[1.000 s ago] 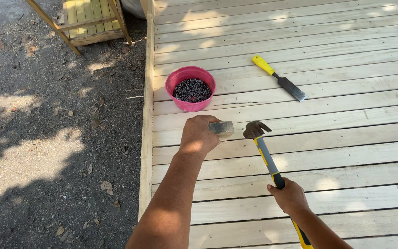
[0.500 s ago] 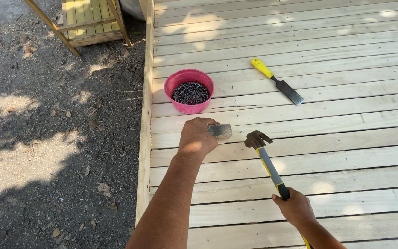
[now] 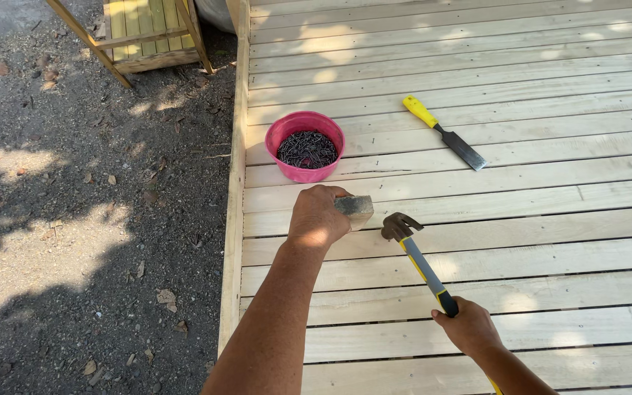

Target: The person hammers nails into the slats of a wooden frame, taking nails one at a time from a pink bucket and driving them in with a claw hammer. Earlier, the person holds a small stone block against the wood while hammering, then sets the block aside and continues hammering nails along the slats.

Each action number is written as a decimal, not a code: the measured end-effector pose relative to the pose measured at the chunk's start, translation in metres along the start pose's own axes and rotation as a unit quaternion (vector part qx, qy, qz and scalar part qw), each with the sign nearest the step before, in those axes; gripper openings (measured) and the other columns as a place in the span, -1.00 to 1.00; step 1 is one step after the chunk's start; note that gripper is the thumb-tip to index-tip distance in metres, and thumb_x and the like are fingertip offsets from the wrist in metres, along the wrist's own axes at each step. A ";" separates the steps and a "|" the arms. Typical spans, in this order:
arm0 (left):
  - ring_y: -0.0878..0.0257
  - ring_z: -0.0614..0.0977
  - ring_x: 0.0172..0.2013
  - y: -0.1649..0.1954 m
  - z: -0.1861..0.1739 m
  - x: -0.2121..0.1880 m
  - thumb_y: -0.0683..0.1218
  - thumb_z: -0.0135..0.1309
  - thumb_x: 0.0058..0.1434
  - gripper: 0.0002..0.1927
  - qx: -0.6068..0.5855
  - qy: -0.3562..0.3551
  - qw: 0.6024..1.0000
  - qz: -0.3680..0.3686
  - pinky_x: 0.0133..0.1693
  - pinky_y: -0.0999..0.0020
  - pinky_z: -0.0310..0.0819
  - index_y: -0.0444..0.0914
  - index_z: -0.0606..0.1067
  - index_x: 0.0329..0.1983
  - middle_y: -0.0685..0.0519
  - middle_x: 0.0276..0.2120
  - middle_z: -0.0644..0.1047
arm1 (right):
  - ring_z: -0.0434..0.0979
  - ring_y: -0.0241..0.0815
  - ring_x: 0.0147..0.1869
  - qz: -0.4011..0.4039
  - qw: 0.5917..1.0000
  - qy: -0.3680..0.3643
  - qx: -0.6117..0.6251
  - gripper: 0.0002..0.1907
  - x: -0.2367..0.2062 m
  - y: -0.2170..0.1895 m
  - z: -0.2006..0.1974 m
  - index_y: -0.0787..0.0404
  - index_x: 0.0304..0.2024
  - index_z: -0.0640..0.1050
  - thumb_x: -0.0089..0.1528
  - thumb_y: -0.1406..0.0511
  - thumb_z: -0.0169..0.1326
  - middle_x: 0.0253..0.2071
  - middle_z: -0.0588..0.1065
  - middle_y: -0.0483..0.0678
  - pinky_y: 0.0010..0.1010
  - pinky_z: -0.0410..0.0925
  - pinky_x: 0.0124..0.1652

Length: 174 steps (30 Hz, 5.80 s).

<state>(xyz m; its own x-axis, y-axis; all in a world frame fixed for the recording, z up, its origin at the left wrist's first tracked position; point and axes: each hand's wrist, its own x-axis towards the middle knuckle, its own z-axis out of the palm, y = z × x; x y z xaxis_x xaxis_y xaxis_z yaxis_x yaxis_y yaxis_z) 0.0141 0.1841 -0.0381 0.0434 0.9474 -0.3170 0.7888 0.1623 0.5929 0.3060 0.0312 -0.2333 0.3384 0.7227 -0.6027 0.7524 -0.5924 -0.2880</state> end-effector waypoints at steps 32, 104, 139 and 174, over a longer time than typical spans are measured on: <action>0.19 0.72 -0.12 0.005 -0.026 0.010 -0.19 0.47 -0.16 -0.43 -0.094 0.073 0.993 0.000 0.01 0.34 0.63 -0.04 0.64 -0.01 0.01 -0.14 0.68 | 0.45 -0.22 -0.59 0.091 0.990 -0.105 0.008 -0.57 0.009 0.021 0.002 0.18 0.12 0.56 0.27 0.14 0.23 -0.50 0.52 -0.04 -0.33 0.39 -0.54; 0.23 0.73 -0.17 -0.011 -0.001 0.038 -0.20 0.41 -0.09 -0.49 -0.066 0.037 0.997 0.010 -0.04 0.38 0.64 0.04 0.65 -0.03 0.09 -0.20 0.70 | 0.10 -0.26 -0.49 -0.105 0.977 -0.051 0.180 -0.62 -0.060 -0.075 -0.126 0.33 -0.40 0.55 0.21 0.13 0.29 -0.63 0.17 -0.14 -0.31 0.20 -0.43; 0.20 0.72 -0.13 -0.003 -0.005 0.041 -0.25 0.35 -0.07 -0.47 -0.039 0.014 0.999 -0.014 0.01 0.40 0.63 0.03 0.65 0.00 0.03 -0.14 0.69 | 0.21 -0.25 -0.55 -0.147 0.950 0.009 0.276 -0.66 -0.015 -0.056 -0.091 0.34 -0.40 0.52 0.22 0.18 0.26 -0.66 0.30 -0.05 -0.29 0.24 -0.47; 0.21 0.71 -0.15 0.007 -0.018 0.028 -0.23 0.37 -0.03 -0.44 -0.062 -0.016 0.995 -0.078 -0.03 0.38 0.65 0.09 0.62 0.05 0.03 -0.13 0.66 | 0.51 -0.17 -0.42 -0.028 0.998 -0.052 -0.017 -0.64 0.048 -0.036 -0.029 0.19 -0.20 0.58 0.23 0.04 0.20 -0.51 0.52 -0.07 -0.21 0.42 -0.26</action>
<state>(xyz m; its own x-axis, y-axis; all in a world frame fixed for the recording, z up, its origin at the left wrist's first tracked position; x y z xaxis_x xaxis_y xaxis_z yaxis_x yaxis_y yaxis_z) 0.0100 0.2166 -0.0296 -0.0528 0.8985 -0.4357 0.7056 0.3423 0.6205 0.3118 0.0973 -0.2302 0.2355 0.7129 -0.6605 0.7878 -0.5380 -0.2999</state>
